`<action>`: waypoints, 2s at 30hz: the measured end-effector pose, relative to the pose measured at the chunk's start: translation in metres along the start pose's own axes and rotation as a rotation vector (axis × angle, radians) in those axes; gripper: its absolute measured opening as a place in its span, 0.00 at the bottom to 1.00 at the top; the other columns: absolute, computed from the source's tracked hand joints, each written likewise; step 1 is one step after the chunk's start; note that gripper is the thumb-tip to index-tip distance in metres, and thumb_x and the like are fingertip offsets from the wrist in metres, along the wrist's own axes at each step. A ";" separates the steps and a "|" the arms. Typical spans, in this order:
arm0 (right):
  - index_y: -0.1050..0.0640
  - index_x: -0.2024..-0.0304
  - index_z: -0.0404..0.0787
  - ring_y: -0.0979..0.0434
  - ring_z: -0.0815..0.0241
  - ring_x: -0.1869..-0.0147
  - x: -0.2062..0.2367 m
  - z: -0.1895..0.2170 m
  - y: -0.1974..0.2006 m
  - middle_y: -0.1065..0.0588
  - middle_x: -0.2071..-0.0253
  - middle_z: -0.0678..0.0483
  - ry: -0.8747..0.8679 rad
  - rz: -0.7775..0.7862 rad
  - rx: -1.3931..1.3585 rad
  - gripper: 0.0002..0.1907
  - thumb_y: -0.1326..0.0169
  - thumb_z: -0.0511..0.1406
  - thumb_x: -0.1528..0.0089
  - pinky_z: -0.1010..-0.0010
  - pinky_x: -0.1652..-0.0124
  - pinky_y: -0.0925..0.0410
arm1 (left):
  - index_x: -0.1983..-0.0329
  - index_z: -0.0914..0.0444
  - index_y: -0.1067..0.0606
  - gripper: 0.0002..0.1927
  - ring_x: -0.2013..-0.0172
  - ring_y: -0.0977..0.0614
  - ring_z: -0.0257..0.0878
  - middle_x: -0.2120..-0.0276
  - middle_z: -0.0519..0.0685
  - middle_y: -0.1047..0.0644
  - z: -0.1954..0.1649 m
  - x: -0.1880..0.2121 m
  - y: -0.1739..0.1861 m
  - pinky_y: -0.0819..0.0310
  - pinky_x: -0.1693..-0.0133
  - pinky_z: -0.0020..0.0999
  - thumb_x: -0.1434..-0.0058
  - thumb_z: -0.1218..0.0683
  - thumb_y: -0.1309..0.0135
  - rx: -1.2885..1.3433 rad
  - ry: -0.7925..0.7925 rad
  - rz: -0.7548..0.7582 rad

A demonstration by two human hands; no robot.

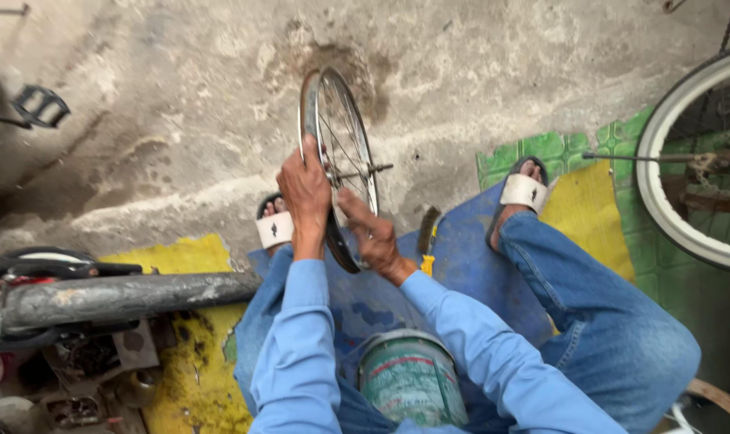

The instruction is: The person sits on the floor and scrubs a bicycle wheel rim and spokes with a wire brush. They rotate the wheel to access different sections and continue scrubbing the metal surfaces.

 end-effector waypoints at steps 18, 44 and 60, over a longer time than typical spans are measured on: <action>0.25 0.37 0.40 0.26 0.49 0.29 -0.012 -0.016 0.017 0.25 0.36 0.45 0.116 0.045 0.217 0.20 0.49 0.26 0.31 0.57 0.30 0.36 | 0.64 0.67 0.20 0.29 0.71 0.22 0.61 0.77 0.63 0.25 -0.021 0.007 0.001 0.33 0.66 0.55 0.26 0.39 0.60 -0.075 -0.045 0.036; 0.24 0.38 0.39 0.25 0.46 0.30 -0.001 -0.019 0.016 0.25 0.37 0.45 -0.020 -0.076 0.222 0.18 0.53 0.26 0.30 0.62 0.37 0.29 | 0.70 0.69 0.24 0.31 0.74 0.25 0.62 0.79 0.65 0.27 -0.014 0.005 -0.003 0.36 0.66 0.56 0.26 0.40 0.61 -0.066 -0.024 0.065; 0.23 0.44 0.36 0.20 0.46 0.40 -0.013 -0.011 0.013 0.22 0.44 0.44 0.014 -0.057 0.219 0.14 0.50 0.26 0.31 0.61 0.44 0.27 | 0.66 0.66 0.22 0.29 0.72 0.24 0.64 0.77 0.65 0.25 -0.020 0.007 -0.003 0.35 0.66 0.56 0.27 0.40 0.61 -0.065 -0.048 0.056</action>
Point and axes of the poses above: each hand's wrist, its own x-axis away from the middle knuckle, its own y-axis out of the back of the hand, z = x × y, the point moved 4 cm from there along -x, towards the middle knuckle
